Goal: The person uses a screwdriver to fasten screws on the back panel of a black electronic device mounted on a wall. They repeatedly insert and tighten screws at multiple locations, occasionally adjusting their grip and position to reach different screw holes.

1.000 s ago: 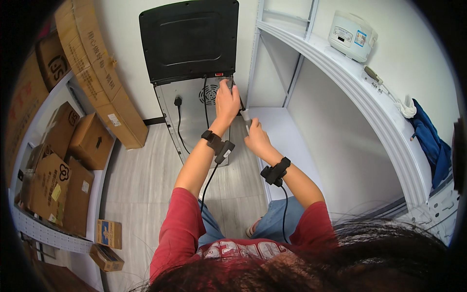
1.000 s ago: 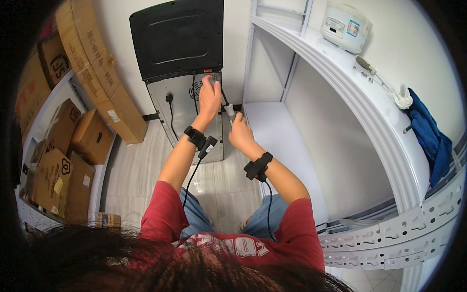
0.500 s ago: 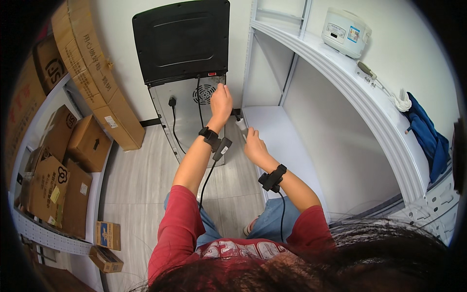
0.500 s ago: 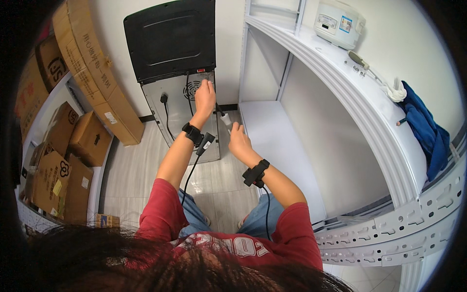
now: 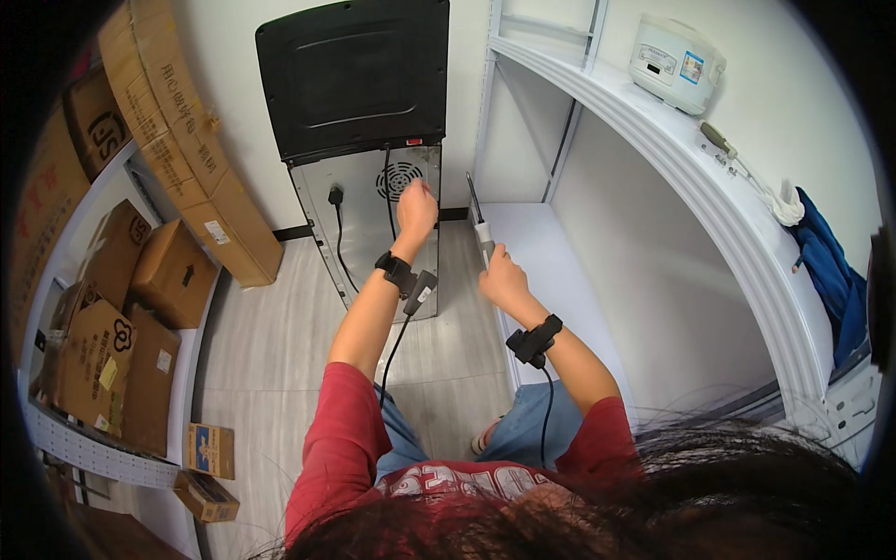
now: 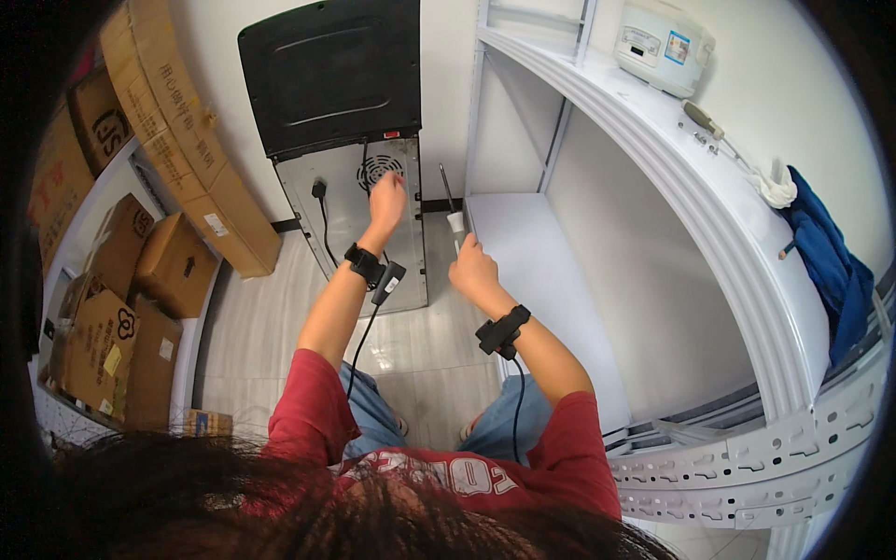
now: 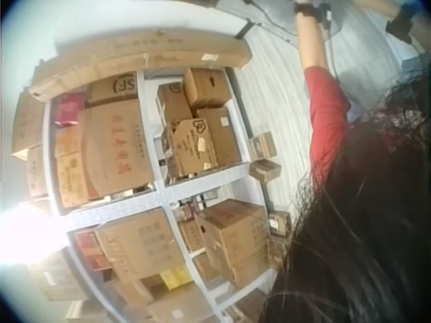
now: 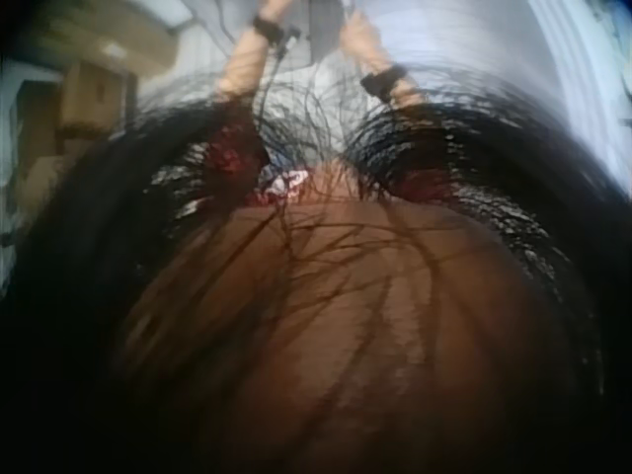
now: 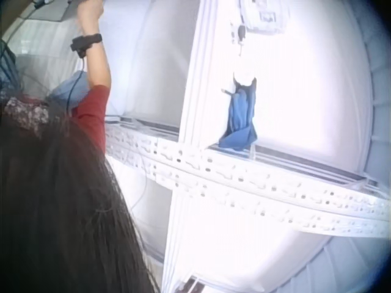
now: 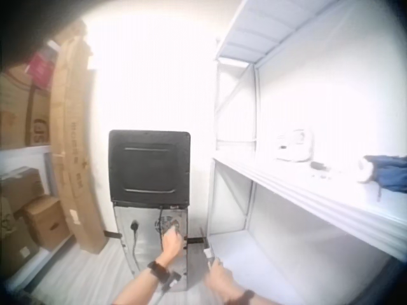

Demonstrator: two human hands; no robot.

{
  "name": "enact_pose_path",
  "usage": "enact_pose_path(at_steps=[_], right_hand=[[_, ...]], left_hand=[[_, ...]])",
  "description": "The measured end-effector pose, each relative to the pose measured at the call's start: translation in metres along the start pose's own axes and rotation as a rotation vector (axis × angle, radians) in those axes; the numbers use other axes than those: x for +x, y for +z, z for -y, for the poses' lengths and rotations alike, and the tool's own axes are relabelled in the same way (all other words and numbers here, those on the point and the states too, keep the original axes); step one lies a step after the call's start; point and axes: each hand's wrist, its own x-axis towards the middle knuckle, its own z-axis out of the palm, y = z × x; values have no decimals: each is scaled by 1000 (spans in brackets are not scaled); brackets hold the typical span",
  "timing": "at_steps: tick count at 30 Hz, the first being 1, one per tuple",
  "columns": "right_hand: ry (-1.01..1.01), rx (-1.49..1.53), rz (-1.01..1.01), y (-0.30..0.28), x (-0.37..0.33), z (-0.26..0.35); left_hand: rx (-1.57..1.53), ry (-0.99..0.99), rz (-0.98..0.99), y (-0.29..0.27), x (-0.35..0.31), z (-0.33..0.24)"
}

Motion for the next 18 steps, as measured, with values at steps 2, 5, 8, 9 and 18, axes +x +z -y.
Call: enact_pose_path(at_steps=[2,5,8,9,18], right_hand=[[-23,21,-36,-9,8,10],[-60,35,-86,-19,21,23],[-78,57,-118,-23,34,25],[-98,39,-138,-24,39,24],[-207,-19,-203,-21,59,41]], left_hand=[[-52,-77,132,9,-5,16],[-92,-160,254,21,-15,21],[-99,-112,201,32,-18,2],[-120,-120,189,35,-17,-9],[-411,-125,267,42,-6,-22]])
